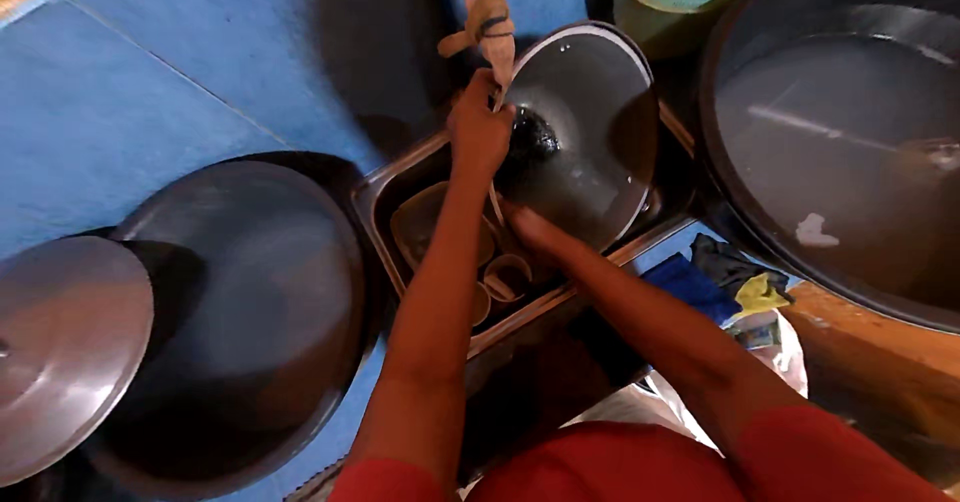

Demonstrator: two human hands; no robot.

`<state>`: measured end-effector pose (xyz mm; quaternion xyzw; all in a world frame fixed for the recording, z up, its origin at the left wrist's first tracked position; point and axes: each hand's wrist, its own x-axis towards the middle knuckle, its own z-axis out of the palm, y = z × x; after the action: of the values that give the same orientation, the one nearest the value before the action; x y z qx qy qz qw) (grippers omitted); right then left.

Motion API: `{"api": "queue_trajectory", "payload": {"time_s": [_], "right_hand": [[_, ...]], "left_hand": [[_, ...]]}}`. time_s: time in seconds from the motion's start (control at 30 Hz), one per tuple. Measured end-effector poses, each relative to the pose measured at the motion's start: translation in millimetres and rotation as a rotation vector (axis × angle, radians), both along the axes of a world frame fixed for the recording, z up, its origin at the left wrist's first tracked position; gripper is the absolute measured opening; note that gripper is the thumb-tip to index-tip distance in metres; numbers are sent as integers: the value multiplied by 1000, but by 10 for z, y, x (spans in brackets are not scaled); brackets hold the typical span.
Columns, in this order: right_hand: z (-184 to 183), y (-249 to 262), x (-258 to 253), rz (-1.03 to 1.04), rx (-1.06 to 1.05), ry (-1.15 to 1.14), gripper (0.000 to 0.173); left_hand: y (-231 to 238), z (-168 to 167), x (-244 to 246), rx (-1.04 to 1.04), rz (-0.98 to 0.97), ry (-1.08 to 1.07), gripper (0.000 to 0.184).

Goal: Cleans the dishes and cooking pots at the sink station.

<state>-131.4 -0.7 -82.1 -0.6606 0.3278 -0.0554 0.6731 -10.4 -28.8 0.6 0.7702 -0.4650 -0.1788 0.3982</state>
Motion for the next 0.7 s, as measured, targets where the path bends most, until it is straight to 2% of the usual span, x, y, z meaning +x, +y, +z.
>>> {"api": "queue_trajectory", "payload": {"time_s": [0.03, 0.1, 0.17, 0.23, 0.33, 0.43, 0.5, 0.57, 0.7], "right_hand": [[1, -15, -61, 17, 24, 18, 58], [-301, -191, -273, 221, -265, 176, 47], [-704, -462, -433, 319, -397, 373, 45], [-880, -621, -445, 379, -447, 550, 48], [-757, -497, -217, 313, -323, 565, 53], [-635, -321, 71, 258, -154, 263, 55], [-677, -318, 95, 287, -137, 188, 55], [-701, -403, -21, 372, -237, 283, 49], [-677, -452, -69, 391, -389, 544, 41]], "left_hand": [[0, -5, 13, 3, 3, -1, 44], [-14, -6, 62, 4, 4, 1, 44], [-20, -26, 89, -9, 5, 21, 43], [-7, -42, 85, -18, 20, 29, 44], [38, -24, 69, -2, 26, 9, 43], [29, 9, -5, 0, 28, -5, 41], [37, -5, -15, -1, 31, -7, 42], [46, 4, -5, 4, 39, -9, 44], [97, 22, 14, 43, 61, -5, 46]]}}
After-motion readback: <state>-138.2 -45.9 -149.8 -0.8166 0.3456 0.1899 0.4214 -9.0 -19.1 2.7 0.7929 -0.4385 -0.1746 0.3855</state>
